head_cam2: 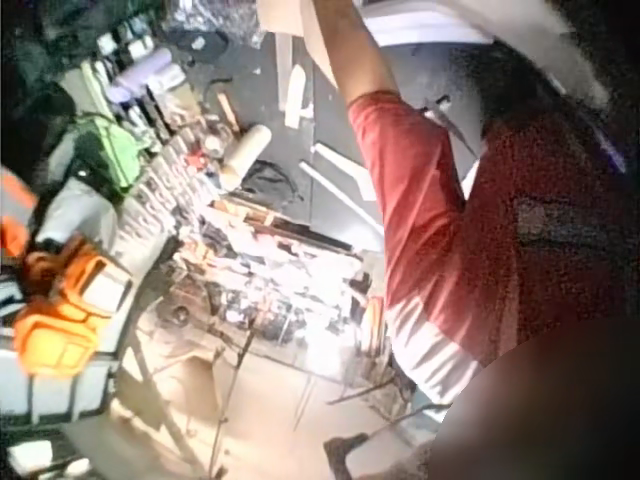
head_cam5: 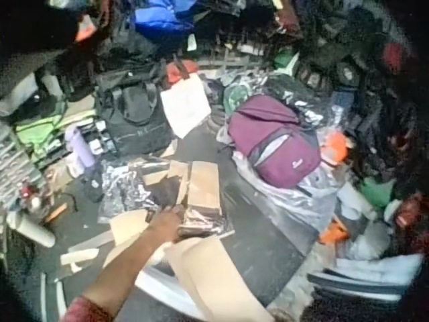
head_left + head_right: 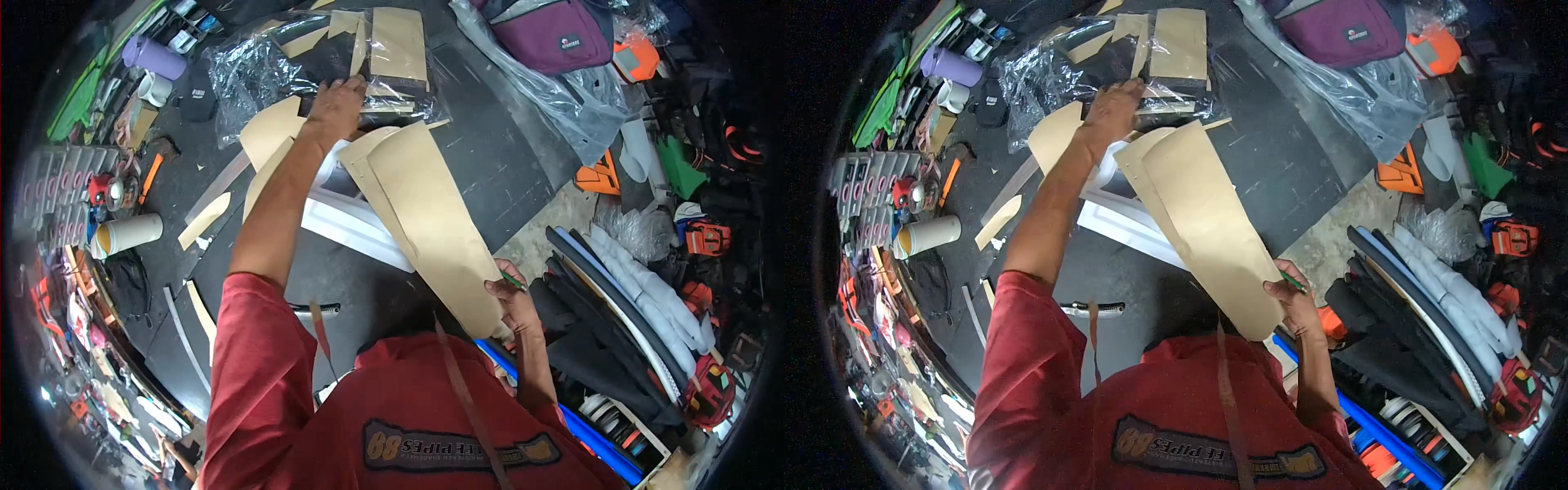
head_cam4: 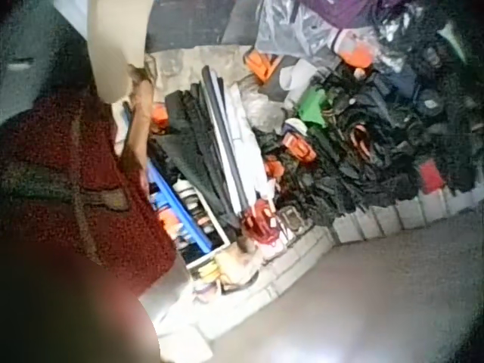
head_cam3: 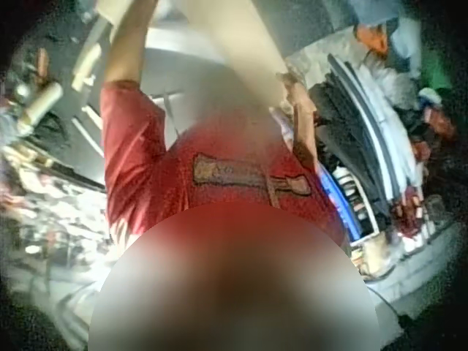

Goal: Tracing outlines from cardstock templates onto material sheets and cutting them out using a utility knife.

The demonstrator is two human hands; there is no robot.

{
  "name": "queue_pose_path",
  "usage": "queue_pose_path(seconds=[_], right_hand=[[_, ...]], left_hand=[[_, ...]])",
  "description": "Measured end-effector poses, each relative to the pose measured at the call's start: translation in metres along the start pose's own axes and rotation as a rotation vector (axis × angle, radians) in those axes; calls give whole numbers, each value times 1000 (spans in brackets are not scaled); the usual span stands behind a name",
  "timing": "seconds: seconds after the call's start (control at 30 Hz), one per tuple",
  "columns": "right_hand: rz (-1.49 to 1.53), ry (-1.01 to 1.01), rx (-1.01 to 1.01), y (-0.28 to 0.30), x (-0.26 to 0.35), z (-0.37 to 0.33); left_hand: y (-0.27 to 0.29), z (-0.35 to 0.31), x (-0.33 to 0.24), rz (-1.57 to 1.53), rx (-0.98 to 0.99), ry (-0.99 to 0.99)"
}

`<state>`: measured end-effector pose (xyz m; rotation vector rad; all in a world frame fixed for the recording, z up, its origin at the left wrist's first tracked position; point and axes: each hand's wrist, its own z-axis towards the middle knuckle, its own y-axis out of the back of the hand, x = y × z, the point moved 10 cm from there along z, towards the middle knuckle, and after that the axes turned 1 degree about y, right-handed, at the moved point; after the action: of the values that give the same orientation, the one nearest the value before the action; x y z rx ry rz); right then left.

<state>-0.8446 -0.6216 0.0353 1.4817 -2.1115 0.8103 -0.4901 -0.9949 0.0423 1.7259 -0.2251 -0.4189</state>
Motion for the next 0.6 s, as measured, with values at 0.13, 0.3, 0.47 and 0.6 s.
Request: queue_pose_path(seconds=[0.13,0.3,0.47,0.6], right_hand=[[97,22,1,-11,10,-6],[82,2,13,-11,17,3],[-93,77,82,-25,48,28],[-102,108,84,-32,87,73]], left_hand=[[27,7,-3,-153,-280,-212],[60,18,-4,-229,-286,-147],[104,16,-29,-195,-362,-270],[121,16,-33,-78,-356,-313]])
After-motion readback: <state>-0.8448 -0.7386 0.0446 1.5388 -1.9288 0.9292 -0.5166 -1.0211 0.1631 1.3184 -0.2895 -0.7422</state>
